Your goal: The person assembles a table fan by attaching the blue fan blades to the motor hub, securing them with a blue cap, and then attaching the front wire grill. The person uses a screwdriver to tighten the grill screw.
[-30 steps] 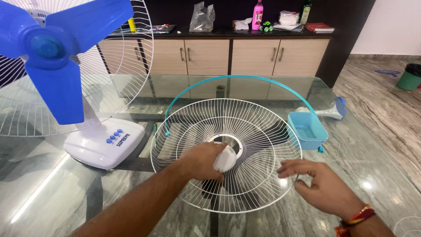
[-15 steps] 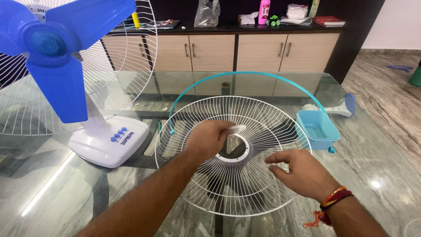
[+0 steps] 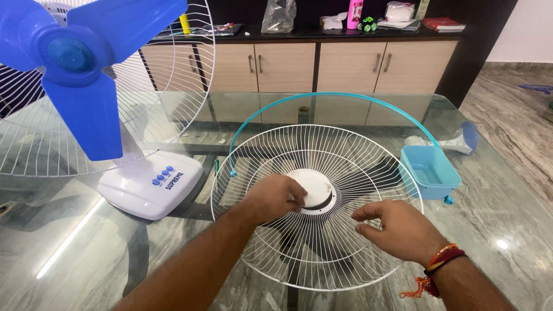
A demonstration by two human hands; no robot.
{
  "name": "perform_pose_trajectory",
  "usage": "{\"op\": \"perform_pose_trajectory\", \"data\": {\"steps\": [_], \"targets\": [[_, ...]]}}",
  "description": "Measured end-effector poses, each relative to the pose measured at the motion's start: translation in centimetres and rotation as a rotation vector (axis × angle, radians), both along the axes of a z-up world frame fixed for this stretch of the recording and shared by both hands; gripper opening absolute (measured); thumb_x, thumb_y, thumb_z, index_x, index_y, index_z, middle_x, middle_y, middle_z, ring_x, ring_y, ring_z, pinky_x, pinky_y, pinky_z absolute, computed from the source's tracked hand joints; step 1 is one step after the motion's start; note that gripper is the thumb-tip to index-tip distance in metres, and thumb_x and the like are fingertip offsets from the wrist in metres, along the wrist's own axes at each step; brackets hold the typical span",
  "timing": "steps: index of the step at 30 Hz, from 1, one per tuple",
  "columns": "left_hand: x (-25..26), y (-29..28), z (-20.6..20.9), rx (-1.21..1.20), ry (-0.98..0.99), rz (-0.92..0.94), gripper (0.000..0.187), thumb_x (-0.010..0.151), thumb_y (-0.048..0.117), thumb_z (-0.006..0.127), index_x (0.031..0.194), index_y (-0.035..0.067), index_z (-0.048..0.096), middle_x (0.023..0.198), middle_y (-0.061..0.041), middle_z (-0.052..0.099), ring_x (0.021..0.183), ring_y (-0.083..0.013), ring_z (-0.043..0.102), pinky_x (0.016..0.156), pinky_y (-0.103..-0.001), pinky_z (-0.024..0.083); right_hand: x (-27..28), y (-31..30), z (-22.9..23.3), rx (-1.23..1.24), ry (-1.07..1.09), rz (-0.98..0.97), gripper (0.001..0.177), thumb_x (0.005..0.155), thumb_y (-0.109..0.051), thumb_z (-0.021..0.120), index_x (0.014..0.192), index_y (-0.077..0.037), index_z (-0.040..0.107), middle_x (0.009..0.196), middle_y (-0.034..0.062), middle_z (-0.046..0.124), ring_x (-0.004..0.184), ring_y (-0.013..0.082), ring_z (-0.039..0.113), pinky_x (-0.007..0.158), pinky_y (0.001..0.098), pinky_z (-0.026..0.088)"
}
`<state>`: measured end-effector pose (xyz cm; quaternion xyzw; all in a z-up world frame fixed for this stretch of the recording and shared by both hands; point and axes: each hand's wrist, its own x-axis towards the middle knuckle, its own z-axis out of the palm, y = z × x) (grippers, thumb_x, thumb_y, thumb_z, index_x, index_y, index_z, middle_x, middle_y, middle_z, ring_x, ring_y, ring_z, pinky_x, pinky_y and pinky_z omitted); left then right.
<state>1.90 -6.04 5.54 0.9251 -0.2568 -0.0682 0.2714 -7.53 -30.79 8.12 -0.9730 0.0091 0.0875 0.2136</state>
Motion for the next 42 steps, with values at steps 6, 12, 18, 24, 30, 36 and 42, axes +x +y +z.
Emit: {"op": "perform_pose_trajectory", "data": {"steps": [6, 12, 18, 24, 30, 36, 42], "targets": [[-0.4, 0.0, -0.2, 0.123, -0.108, -0.102, 0.014, 0.08, 0.016, 0.08, 0.094, 0.015, 0.081, 0.123, 0.005, 0.073, 0.113, -0.0168, 0.069, 0.1, -0.035, 0.054, -0.4, 0.5, 0.1, -0.092, 0.063, -0.081, 0.034, 0.089, -0.04, 0.073, 0.122, -0.03, 0.076, 0.121, -0.0058, 0.078, 0.094, 0.0214, 0.077, 0.092, 0.0354, 0.061], [-1.7, -0.3, 1.1, 0.072, -0.149, -0.044, 0.014, 0.091, 0.017, 0.073, 0.103, 0.015, 0.079, 0.111, -0.002, 0.077, 0.102, -0.018, 0.073, 0.096, -0.036, 0.057, 1.2, 0.1, -0.6, 0.0, -0.047, 0.007, 0.036, 0.087, -0.036, 0.078, 0.121, -0.026, 0.077, 0.122, 0.0016, 0.076, 0.114, 0.0157, 0.073, 0.098, 0.0383, 0.058], [-2.6, -0.3, 3.8, -0.139, -0.081, 0.005, 0.019, 0.091, 0.017, 0.07, 0.108, 0.014, 0.077, 0.107, -0.005, 0.08, 0.096, -0.0171, 0.078, 0.091, -0.033, 0.061, 3.7, 3.1, -0.4, 0.024, -0.572, 0.311, 0.065, 0.067, -0.027, 0.087, 0.13, -0.019, 0.074, 0.142, 0.0182, 0.061, 0.125, 0.039, 0.058, 0.099, 0.0537, 0.048], [-3.2, 1.4, 4.1, 0.006, -0.028, 0.153, 0.039, 0.087, 0.017, 0.075, 0.125, 0.02, 0.071, 0.127, -0.007, 0.071, 0.115, -0.0223, 0.069, 0.104, -0.039, 0.052, 5.0, 4.9, -1.8, -0.04, -0.169, -0.041, 0.029, 0.094, -0.021, 0.065, 0.119, -0.028, 0.076, 0.128, 0.0004, 0.075, 0.12, 0.0225, 0.071, 0.109, 0.0389, 0.055], [-3.1, 3.4, 2.9, 0.291, 0.167, 0.316, 0.064, 0.088, 0.027, 0.08, 0.145, 0.015, 0.053, 0.147, -0.01, 0.056, 0.135, -0.0275, 0.055, 0.118, -0.044, 0.041, 6.3, 4.5, -5.7, -0.278, -0.46, 0.241, 0.051, 0.096, -0.01, 0.049, 0.145, -0.025, 0.058, 0.157, 0.0127, 0.044, 0.138, 0.0288, 0.049, 0.119, 0.0437, 0.036], [-2.9, 4.4, 2.1, 0.258, -0.039, 0.284, 0.046, 0.087, 0.027, 0.079, 0.129, 0.016, 0.066, 0.156, -0.008, 0.044, 0.146, -0.0235, 0.041, 0.129, -0.049, 0.009, 6.2, 4.5, -5.8, -0.53, -0.011, 0.287, 0.065, 0.102, -0.046, 0.036, 0.163, -0.036, 0.013, 0.173, 0.0006, 0.006, 0.157, 0.0232, 0.018, 0.127, 0.0485, 0.023], [-2.1, 7.3, 1.9, -0.012, -0.314, 0.544, 0.032, 0.084, 0.016, 0.077, 0.116, 0.018, 0.077, 0.152, -0.008, 0.052, 0.146, -0.0239, 0.041, 0.127, -0.053, 0.008, 5.7, 5.5, -6.3, -0.536, 0.013, 0.27, 0.086, 0.092, -0.078, 0.025, 0.163, -0.033, 0.005, 0.17, 0.0058, -0.005, 0.154, 0.0316, 0.007, 0.122, 0.054, 0.013]]}}
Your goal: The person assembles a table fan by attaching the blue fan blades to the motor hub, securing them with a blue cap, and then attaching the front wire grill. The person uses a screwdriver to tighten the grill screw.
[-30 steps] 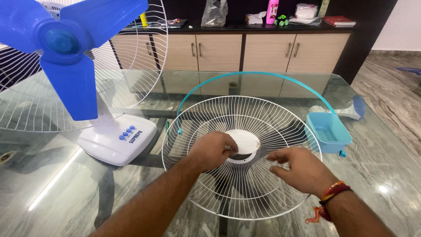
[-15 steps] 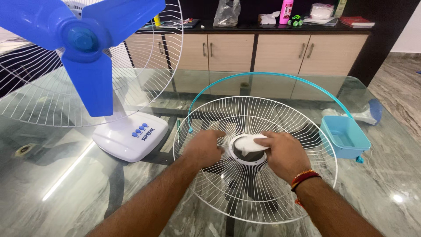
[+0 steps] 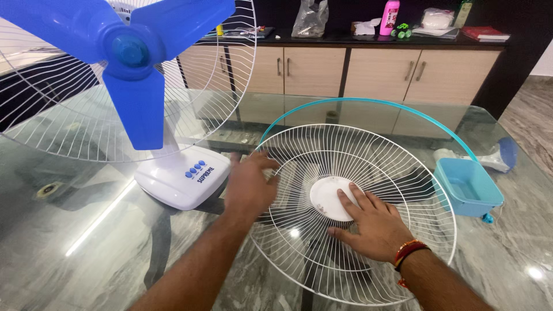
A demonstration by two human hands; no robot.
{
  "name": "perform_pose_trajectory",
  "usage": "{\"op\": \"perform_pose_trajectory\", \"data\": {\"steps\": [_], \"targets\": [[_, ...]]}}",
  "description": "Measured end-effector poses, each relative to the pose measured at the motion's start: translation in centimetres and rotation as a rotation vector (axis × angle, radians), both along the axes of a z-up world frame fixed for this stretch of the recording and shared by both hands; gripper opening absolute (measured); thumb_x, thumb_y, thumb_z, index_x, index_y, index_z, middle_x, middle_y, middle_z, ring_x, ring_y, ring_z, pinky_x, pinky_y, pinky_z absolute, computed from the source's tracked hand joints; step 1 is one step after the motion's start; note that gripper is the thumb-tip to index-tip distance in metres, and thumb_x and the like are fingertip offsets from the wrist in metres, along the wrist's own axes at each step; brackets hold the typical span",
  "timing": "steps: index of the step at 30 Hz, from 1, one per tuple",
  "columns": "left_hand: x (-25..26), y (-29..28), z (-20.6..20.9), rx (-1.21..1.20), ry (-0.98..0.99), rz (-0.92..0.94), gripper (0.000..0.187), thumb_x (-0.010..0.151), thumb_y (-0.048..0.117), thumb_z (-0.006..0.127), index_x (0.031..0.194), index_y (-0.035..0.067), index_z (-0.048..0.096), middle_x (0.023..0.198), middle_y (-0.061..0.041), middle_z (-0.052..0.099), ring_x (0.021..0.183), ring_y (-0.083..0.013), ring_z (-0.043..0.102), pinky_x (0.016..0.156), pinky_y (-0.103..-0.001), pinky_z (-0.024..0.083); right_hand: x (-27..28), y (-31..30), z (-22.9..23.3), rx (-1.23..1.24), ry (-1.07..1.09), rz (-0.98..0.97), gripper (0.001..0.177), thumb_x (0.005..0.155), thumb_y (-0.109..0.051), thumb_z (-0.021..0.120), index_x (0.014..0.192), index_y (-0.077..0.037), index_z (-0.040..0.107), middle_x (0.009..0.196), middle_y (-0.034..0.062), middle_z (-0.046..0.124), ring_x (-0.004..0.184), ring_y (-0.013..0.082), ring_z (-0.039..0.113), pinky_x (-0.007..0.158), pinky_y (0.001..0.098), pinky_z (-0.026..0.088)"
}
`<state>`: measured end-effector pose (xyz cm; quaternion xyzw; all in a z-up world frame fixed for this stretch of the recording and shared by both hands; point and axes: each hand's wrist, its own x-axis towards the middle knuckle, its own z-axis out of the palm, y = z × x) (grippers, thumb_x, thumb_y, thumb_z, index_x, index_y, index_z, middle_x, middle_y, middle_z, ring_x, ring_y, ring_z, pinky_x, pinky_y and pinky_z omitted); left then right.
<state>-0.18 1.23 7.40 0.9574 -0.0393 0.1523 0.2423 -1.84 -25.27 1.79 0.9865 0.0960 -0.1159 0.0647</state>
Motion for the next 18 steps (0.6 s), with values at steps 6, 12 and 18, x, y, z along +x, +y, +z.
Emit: {"op": "perform_pose_trajectory", "data": {"steps": [6, 12, 18], "targets": [[0.2, 3.7, -4.0, -0.589, -0.232, 0.155, 0.05, 0.08, 0.009, 0.073, 0.129, 0.008, 0.061, 0.139, -0.015, 0.06, 0.128, -0.0315, 0.058, 0.109, -0.049, 0.049, 0.0, -0.3, -1.1, 0.171, -0.204, -0.023, 0.073, 0.095, -0.07, 0.028, 0.161, -0.037, 0.024, 0.171, 0.0034, 0.011, 0.154, 0.0294, 0.019, 0.123, 0.0557, 0.019], [-1.2, 3.4, -4.9, -1.507, 0.472, -0.061, 0.06, 0.091, 0.008, 0.058, 0.149, -0.001, 0.045, 0.133, -0.032, 0.062, 0.111, -0.0419, 0.069, 0.091, -0.054, 0.057, -0.5, -0.1, 0.2, 0.233, -0.152, -0.075, 0.093, 0.074, -0.074, 0.064, 0.157, -0.044, 0.037, 0.167, -0.0068, 0.018, 0.153, 0.0188, 0.021, 0.124, 0.051, 0.019], [-3.8, 2.7, -1.7, -1.495, 0.626, -0.162, 0.077, 0.081, -0.001, 0.04, 0.154, 0.02, 0.025, 0.133, -0.024, 0.065, 0.112, -0.0424, 0.07, 0.096, -0.055, 0.06, -0.7, -0.2, 0.1, 0.286, -0.258, 0.008, 0.07, 0.079, -0.066, 0.065, 0.146, -0.048, 0.055, 0.167, -0.0078, 0.032, 0.154, 0.0212, 0.02, 0.123, 0.0538, 0.02]]}}
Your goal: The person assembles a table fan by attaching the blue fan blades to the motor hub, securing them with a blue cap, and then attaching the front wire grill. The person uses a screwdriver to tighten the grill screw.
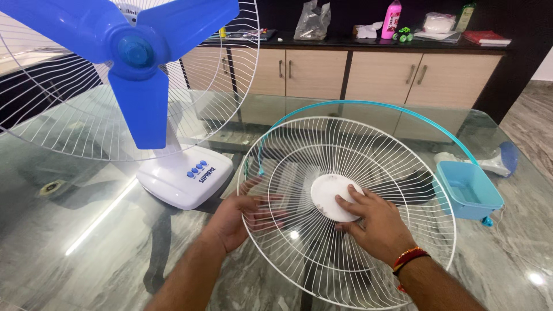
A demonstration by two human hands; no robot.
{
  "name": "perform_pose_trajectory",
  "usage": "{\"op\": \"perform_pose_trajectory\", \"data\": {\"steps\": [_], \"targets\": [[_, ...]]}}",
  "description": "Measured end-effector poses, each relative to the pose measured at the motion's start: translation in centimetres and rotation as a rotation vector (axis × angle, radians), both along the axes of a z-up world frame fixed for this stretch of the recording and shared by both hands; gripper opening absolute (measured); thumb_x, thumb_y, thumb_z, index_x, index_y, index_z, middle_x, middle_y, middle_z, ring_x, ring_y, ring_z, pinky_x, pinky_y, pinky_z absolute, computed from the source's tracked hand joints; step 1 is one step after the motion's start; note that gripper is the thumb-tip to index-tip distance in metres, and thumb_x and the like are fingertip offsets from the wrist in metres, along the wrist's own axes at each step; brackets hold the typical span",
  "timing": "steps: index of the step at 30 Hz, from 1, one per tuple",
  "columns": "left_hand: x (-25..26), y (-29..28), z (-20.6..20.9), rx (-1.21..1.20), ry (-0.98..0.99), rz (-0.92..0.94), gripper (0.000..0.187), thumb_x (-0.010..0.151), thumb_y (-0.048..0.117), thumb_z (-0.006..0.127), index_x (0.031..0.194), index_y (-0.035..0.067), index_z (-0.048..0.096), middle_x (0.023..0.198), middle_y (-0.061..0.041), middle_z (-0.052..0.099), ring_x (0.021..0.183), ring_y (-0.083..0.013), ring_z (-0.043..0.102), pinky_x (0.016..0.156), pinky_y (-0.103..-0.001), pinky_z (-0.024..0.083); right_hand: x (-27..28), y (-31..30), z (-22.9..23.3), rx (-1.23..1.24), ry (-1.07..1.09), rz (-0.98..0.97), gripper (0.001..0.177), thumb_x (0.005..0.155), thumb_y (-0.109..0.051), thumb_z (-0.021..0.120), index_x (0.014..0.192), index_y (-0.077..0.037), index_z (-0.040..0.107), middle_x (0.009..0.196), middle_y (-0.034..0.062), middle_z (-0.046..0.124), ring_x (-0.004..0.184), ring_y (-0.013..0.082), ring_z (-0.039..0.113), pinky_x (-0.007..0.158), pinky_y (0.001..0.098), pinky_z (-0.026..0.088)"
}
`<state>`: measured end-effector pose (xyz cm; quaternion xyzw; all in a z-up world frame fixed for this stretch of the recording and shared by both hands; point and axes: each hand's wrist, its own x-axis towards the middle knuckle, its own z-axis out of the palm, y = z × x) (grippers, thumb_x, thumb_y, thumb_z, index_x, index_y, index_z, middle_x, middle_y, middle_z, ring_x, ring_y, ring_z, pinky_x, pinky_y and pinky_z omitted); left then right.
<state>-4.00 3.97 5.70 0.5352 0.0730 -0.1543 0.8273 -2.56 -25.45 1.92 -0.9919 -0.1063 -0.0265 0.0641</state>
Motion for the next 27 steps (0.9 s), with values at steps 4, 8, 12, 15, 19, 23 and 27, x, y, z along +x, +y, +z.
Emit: {"op": "perform_pose_trajectory", "data": {"steps": [4, 8, 12, 15, 19, 23, 27], "targets": [[0.5, -0.3, 1.5, -0.022, -0.144, 0.05, 0.081, 0.075, -0.006, 0.037, 0.154, 0.011, 0.03, 0.136, -0.028, 0.062, 0.11, -0.0447, 0.072, 0.093, -0.055, 0.062, 0.2, -0.8, 0.0, 0.243, -0.216, 0.066, 0.051, 0.085, -0.037, 0.068, 0.136, -0.038, 0.066, 0.155, -0.0042, 0.051, 0.141, 0.0237, 0.041, 0.116, 0.0497, 0.033], [1.3, -0.1, 2.7, -0.009, -0.173, 0.16, 0.087, 0.071, -0.011, 0.037, 0.153, 0.015, 0.028, 0.139, -0.022, 0.06, 0.112, -0.0431, 0.071, 0.093, -0.053, 0.058, -0.2, -1.5, 1.2, 0.732, -0.313, -0.054, 0.044, 0.094, -0.006, 0.058, 0.129, -0.027, 0.074, 0.125, 0.0053, 0.075, 0.109, 0.0203, 0.074, 0.096, 0.0347, 0.057], [1.8, -0.2, 3.6, 0.01, -0.206, 0.215, 0.081, 0.077, -0.006, 0.036, 0.155, 0.012, 0.027, 0.138, -0.024, 0.062, 0.109, -0.0407, 0.072, 0.092, -0.053, 0.061, -0.9, -2.0, 2.9, 0.825, -0.657, -0.013, 0.032, 0.097, -0.001, 0.06, 0.122, -0.015, 0.075, 0.121, 0.0118, 0.077, 0.098, 0.0182, 0.077, 0.082, 0.03, 0.059], [1.8, -0.7, 3.3, -0.006, -0.142, 0.243, 0.077, 0.083, 0.001, 0.036, 0.158, 0.012, 0.021, 0.136, -0.025, 0.062, 0.106, -0.0403, 0.072, 0.091, -0.053, 0.06, -1.2, -3.2, 3.9, 0.822, -0.785, -0.119, 0.03, 0.101, 0.002, 0.059, 0.123, -0.01, 0.076, 0.121, 0.0127, 0.076, 0.099, 0.0187, 0.075, 0.08, 0.0282, 0.059], [1.9, -1.2, 2.4, -0.051, -0.112, 0.237, 0.077, 0.088, 0.007, 0.037, 0.161, 0.009, 0.011, 0.129, -0.025, 0.062, 0.104, -0.0415, 0.071, 0.091, -0.055, 0.062, -1.9, -6.4, 3.9, 0.927, -0.979, -0.109, 0.02, 0.103, 0.003, 0.066, 0.122, -0.001, 0.073, 0.128, 0.0141, 0.071, 0.11, 0.0199, 0.069, 0.092, 0.0258, 0.055], [2.5, -1.3, 1.5, -0.106, -0.095, 0.29, 0.068, 0.092, 0.013, 0.033, 0.156, 0.003, 0.013, 0.124, -0.027, 0.059, 0.105, -0.0432, 0.07, 0.094, -0.056, 0.061, -2.9, -9.8, 1.3, 0.782, -1.102, -0.157, 0.024, 0.094, 0.01, 0.061, 0.114, 0.003, 0.072, 0.13, 0.0153, 0.068, 0.123, 0.0215, 0.065, 0.099, 0.0277, 0.053], [3.2, -1.1, 0.7, -0.239, -0.113, 0.318, 0.049, 0.097, 0.017, 0.036, 0.135, -0.014, 0.033, 0.122, -0.033, 0.06, 0.105, -0.047, 0.07, 0.093, -0.055, 0.059, -3.6, -11.3, -3.1, 0.852, -1.046, -0.276, 0.025, 0.092, 0.008, 0.059, 0.112, 0.001, 0.072, 0.125, 0.0133, 0.063, 0.114, 0.0174, 0.061, 0.095, 0.0255, 0.052]]}}
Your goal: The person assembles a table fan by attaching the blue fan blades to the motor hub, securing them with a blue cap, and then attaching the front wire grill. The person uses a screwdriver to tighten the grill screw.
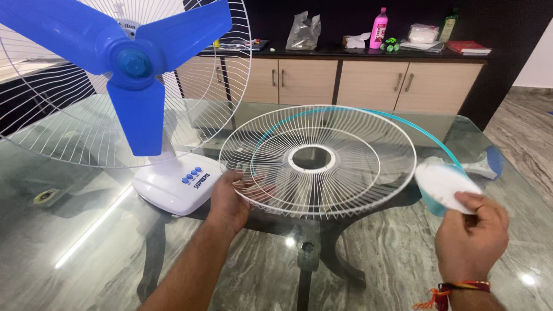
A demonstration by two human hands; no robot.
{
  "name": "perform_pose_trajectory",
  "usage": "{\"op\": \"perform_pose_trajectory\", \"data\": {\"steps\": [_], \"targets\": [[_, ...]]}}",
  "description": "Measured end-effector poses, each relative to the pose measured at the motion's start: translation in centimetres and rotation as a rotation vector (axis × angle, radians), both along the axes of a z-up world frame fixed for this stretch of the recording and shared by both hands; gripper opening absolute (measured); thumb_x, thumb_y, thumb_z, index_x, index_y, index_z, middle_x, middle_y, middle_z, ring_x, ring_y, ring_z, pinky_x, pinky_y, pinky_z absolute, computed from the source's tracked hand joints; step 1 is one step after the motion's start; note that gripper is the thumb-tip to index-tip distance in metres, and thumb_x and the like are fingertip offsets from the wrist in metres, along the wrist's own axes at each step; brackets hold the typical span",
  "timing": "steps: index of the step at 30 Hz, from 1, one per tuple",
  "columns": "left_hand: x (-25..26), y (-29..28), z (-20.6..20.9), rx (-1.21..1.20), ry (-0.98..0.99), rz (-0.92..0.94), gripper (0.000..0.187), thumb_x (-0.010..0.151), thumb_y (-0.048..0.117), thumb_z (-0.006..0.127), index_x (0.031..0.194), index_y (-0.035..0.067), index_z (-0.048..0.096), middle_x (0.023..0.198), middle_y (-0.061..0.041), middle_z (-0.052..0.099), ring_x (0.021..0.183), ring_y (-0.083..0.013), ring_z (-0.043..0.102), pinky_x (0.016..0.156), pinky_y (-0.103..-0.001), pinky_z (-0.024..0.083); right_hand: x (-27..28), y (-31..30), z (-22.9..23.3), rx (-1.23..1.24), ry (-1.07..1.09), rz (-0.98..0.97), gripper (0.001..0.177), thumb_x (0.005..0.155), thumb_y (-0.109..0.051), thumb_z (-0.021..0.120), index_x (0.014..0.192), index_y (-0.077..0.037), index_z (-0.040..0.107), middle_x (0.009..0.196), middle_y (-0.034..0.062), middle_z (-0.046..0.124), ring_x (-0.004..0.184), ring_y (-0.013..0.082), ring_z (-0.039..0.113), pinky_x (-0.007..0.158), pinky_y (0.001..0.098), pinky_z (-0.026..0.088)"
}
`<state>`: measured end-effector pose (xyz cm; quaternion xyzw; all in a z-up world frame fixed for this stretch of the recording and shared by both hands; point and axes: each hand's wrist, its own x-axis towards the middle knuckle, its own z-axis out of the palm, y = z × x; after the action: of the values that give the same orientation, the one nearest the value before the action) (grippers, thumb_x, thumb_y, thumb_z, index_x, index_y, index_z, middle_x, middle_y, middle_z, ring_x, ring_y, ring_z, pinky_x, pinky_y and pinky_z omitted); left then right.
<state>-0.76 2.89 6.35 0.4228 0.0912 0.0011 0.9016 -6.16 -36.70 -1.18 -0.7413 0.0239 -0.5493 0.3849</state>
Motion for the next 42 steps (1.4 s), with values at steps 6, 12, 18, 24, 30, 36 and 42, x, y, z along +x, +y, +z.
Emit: {"op": "perform_pose_trajectory", "data": {"steps": [6, 12, 18, 24, 30, 36, 42], "targets": [[-0.2, -0.3, -0.6, -0.079, -0.023, -0.049, 0.049, 0.097, 0.02, 0.034, 0.129, -0.017, 0.038, 0.118, -0.035, 0.063, 0.106, -0.0464, 0.071, 0.093, -0.055, 0.06, 0.5, 1.7, -3.9, 0.157, 0.26, 0.308, 0.026, 0.088, 0.003, 0.066, 0.112, -0.002, 0.074, 0.124, 0.0122, 0.072, 0.102, 0.0139, 0.067, 0.088, 0.0253, 0.051], [-2.8, -1.2, 0.1, -0.009, 0.057, -0.086, 0.052, 0.098, 0.02, 0.03, 0.139, -0.012, 0.028, 0.125, -0.036, 0.058, 0.114, -0.049, 0.067, 0.096, -0.056, 0.055, 3.1, 5.0, -2.4, 0.68, 0.634, 0.47, 0.027, 0.091, -0.006, 0.072, 0.118, -0.003, 0.076, 0.112, 0.0225, 0.078, 0.092, 0.0349, 0.073, 0.074, 0.041, 0.059], [-4.3, -0.9, -0.3, 0.082, 0.123, -0.165, 0.053, 0.099, 0.026, 0.027, 0.144, -0.002, 0.026, 0.127, -0.035, 0.058, 0.113, -0.0479, 0.067, 0.096, -0.056, 0.058, 6.7, 9.2, -0.3, 0.893, 0.46, 0.846, 0.033, 0.086, -0.007, 0.071, 0.118, -0.001, 0.07, 0.117, 0.0186, 0.075, 0.099, 0.0258, 0.076, 0.085, 0.0353, 0.066], [-3.1, -0.1, -3.3, -0.032, 0.069, -0.231, 0.058, 0.1, 0.021, 0.029, 0.143, -0.018, 0.028, 0.127, -0.037, 0.058, 0.11, -0.0472, 0.068, 0.092, -0.054, 0.057, 7.5, 10.3, 0.8, 1.025, 0.474, 0.988, 0.034, 0.087, -0.01, 0.068, 0.12, -0.001, 0.068, 0.118, 0.0193, 0.074, 0.1, 0.0267, 0.075, 0.086, 0.0364, 0.065], [-2.7, 0.6, -4.4, 0.077, 0.089, -0.259, 0.056, 0.097, 0.017, 0.029, 0.145, -0.011, 0.029, 0.123, -0.035, 0.064, 0.106, -0.0431, 0.071, 0.091, -0.051, 0.059, 6.8, 9.1, 0.7, 1.082, 0.456, 0.997, 0.036, 0.088, -0.012, 0.066, 0.122, -0.001, 0.067, 0.12, 0.02, 0.073, 0.102, 0.0277, 0.074, 0.088, 0.0376, 0.064], [-3.3, 0.7, -3.2, 0.163, 0.163, -0.224, 0.055, 0.095, 0.015, 0.027, 0.146, -0.004, 0.028, 0.124, -0.035, 0.063, 0.105, -0.0452, 0.07, 0.092, -0.051, 0.058, 6.9, 8.5, 0.7, 1.122, 0.409, 1.019, 0.037, 0.089, -0.015, 0.063, 0.123, -0.001, 0.065, 0.121, 0.0208, 0.072, 0.104, 0.0286, 0.073, 0.089, 0.0388, 0.063], [-2.7, 1.2, -3.4, 0.368, 0.207, -0.257, 0.049, 0.096, 0.014, 0.033, 0.141, -0.006, 0.04, 0.115, -0.03, 0.07, 0.104, -0.0375, 0.073, 0.093, -0.048, 0.063, 7.4, 9.7, 0.7, 1.135, 0.416, 1.064, 0.039, 0.09, -0.018, 0.061, 0.125, 0.0, 0.064, 0.122, 0.0215, 0.071, 0.106, 0.0296, 0.072, 0.091, 0.0399, 0.062]]}}
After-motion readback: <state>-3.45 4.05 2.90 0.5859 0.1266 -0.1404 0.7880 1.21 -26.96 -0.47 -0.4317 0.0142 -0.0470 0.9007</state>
